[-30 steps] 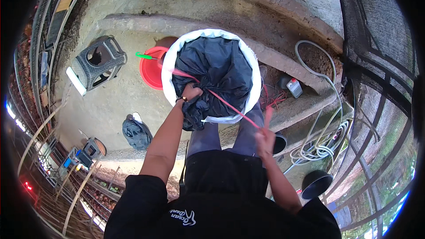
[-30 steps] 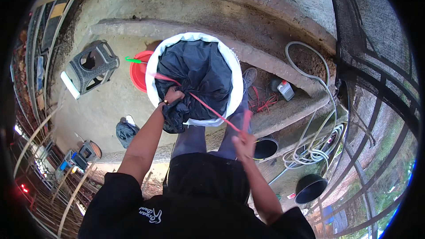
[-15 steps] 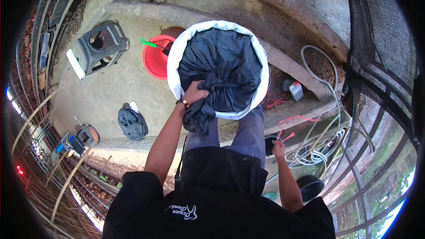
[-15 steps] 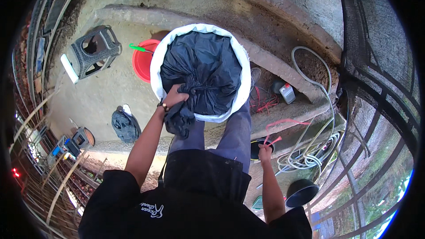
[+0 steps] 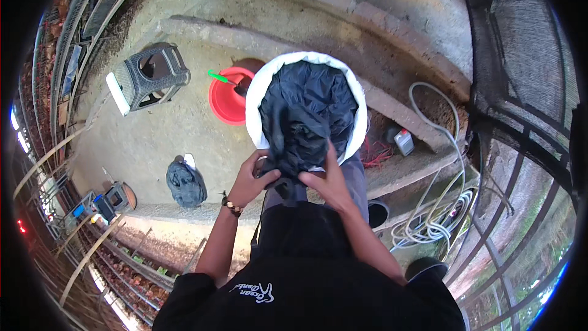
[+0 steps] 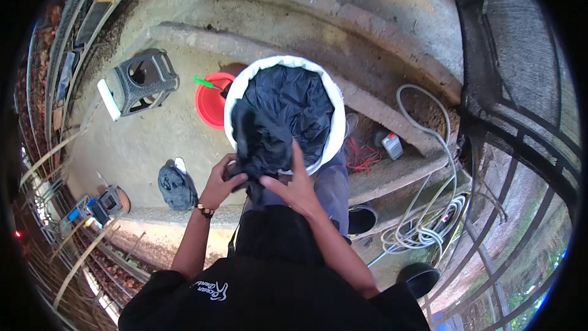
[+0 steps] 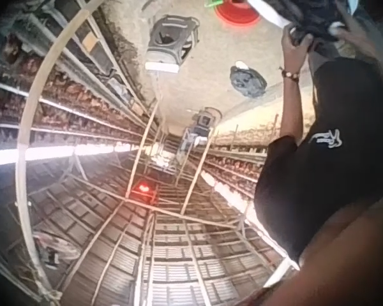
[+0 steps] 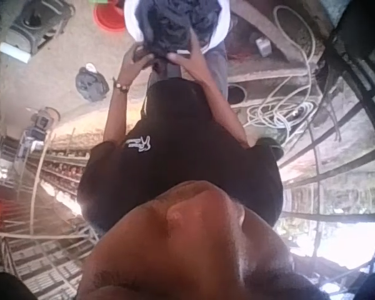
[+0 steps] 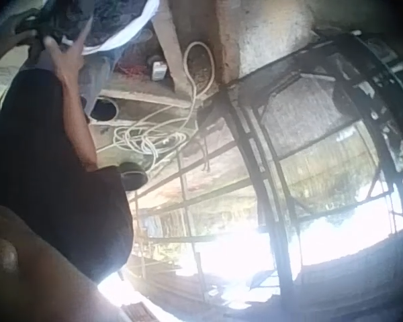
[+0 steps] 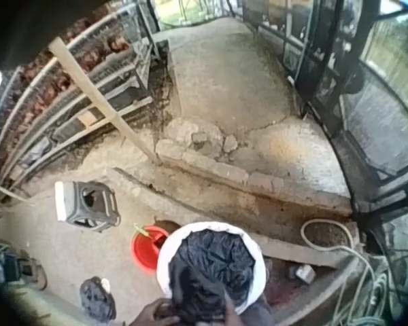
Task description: Opening a bag of grain and scooping it into a bucket.
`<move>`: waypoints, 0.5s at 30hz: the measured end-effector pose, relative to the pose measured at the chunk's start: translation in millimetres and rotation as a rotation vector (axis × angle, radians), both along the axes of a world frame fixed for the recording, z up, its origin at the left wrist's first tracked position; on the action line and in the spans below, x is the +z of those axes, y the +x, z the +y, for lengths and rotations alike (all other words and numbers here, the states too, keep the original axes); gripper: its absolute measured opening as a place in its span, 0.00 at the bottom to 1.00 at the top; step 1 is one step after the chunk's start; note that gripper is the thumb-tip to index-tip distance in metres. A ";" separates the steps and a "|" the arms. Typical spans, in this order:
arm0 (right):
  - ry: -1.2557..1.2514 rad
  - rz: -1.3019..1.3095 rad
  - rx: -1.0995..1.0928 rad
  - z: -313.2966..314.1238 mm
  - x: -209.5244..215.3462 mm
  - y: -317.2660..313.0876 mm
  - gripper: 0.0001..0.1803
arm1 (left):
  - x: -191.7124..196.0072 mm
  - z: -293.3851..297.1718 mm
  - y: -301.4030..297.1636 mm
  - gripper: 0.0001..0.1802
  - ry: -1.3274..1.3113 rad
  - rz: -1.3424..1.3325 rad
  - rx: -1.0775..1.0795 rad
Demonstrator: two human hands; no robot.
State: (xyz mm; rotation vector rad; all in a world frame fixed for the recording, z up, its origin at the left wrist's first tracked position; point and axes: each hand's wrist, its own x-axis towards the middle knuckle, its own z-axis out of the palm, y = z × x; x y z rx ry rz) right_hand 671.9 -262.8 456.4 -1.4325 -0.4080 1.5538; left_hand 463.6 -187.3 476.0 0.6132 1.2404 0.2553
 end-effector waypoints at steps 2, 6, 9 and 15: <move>-0.020 -0.243 0.157 36.0 12.2 -5.2 0.36 | 6.1 5.3 9.4 0.25 0.134 0.206 -0.385; -0.027 -0.525 0.032 45.9 23.7 31.5 0.21 | 30.2 -3.9 -6.6 0.15 0.313 0.193 -0.195; 0.003 -0.460 -0.023 37.0 23.5 88.5 0.12 | 38.8 -11.4 -70.4 0.12 0.353 0.408 -0.100; 0.017 -0.544 -0.229 70.6 19.5 128.0 0.06 | -1.2 -120.3 -199.6 0.13 0.264 0.714 0.041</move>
